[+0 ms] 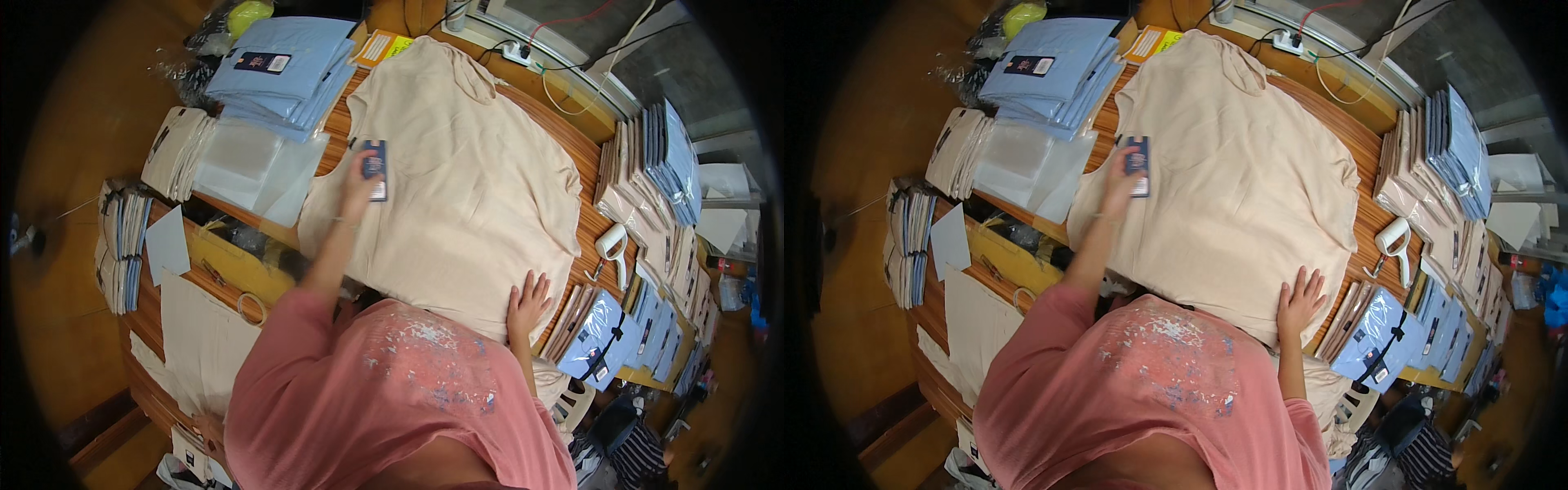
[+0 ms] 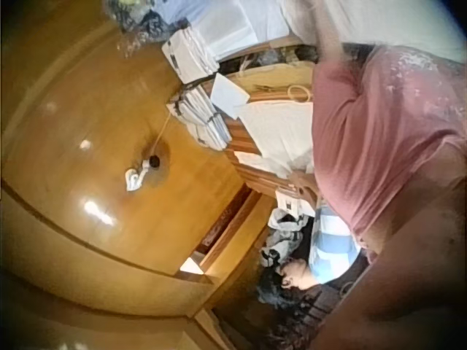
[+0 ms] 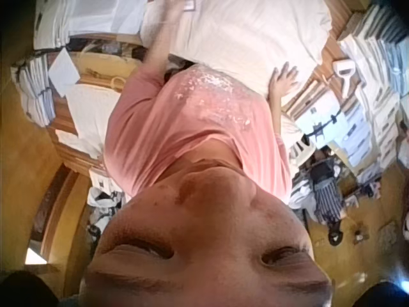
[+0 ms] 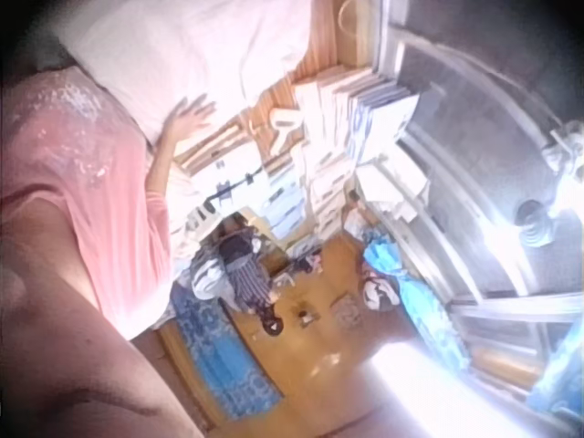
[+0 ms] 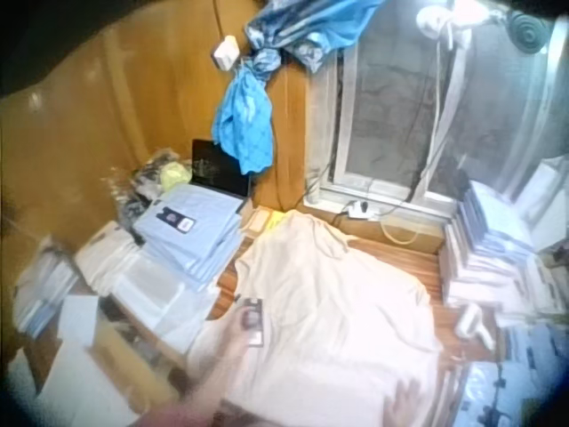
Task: The person picks up a garment from a pile, lays it flat on a table, attaches a tag using a tagging gun, and folds the garment around a board.
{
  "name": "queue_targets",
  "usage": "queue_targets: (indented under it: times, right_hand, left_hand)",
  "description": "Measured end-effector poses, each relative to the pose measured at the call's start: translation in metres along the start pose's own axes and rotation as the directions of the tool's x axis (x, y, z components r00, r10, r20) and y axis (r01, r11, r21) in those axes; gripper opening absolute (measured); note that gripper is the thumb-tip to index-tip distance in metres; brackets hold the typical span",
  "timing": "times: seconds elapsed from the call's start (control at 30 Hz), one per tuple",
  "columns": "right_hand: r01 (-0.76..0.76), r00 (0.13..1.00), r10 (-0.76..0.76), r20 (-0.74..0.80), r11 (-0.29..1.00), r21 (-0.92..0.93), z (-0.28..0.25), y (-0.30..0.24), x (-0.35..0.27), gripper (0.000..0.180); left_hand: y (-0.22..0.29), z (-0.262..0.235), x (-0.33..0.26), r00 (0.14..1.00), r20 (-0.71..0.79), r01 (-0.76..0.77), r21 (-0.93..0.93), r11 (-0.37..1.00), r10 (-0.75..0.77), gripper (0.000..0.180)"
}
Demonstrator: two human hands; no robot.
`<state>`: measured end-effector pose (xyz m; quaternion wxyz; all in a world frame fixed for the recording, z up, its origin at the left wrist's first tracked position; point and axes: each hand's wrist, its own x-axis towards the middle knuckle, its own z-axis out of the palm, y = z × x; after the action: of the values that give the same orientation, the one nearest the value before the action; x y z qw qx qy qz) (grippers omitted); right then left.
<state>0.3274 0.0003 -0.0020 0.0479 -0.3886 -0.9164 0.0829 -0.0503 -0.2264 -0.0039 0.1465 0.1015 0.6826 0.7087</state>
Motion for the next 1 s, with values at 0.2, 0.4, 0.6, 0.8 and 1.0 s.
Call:
queue_targets:
  times: [0.2, 0.4, 0.6, 0.8, 1.0]
  right_hand:
    - [-0.076, 0.997, 0.078, -0.012, 0.990, 0.120, -0.024, -0.009, 0.003, 0.049]
    - [0.100, 0.939, 0.060, -0.339, 0.895, 0.434, -0.047, 0.007, 0.108, 0.027]
    - [-0.170, 0.951, 0.247, -0.185, 0.920, 0.354, -0.050, -0.014, 0.279, 0.021]
    - [-0.331, 0.891, 0.414, -0.184, 0.872, 0.361, -0.030, 0.075, 0.377, 0.031]
    - [-0.006, 0.865, 0.013, -0.501, 1.000, 0.016, -0.023, 0.005, 0.383, 0.042]
  left_hand:
    - [0.093, -0.122, -0.048, 0.799, -0.577, -0.264, -0.587, 0.766, -0.166, 0.059]
    - [0.057, -0.052, -0.034, 0.737, -0.431, -0.423, 0.306, 0.853, 0.521, 0.040]
    - [0.040, 0.022, 0.097, 0.917, 0.047, -0.365, 0.501, 0.784, 0.397, 0.020]
    - [0.025, 0.041, 0.183, 0.854, 0.183, -0.435, 0.766, 0.474, 0.487, 0.020]
    - [0.015, 0.017, 0.205, 0.901, 0.143, -0.231, 0.958, 0.173, 0.411, 0.033]
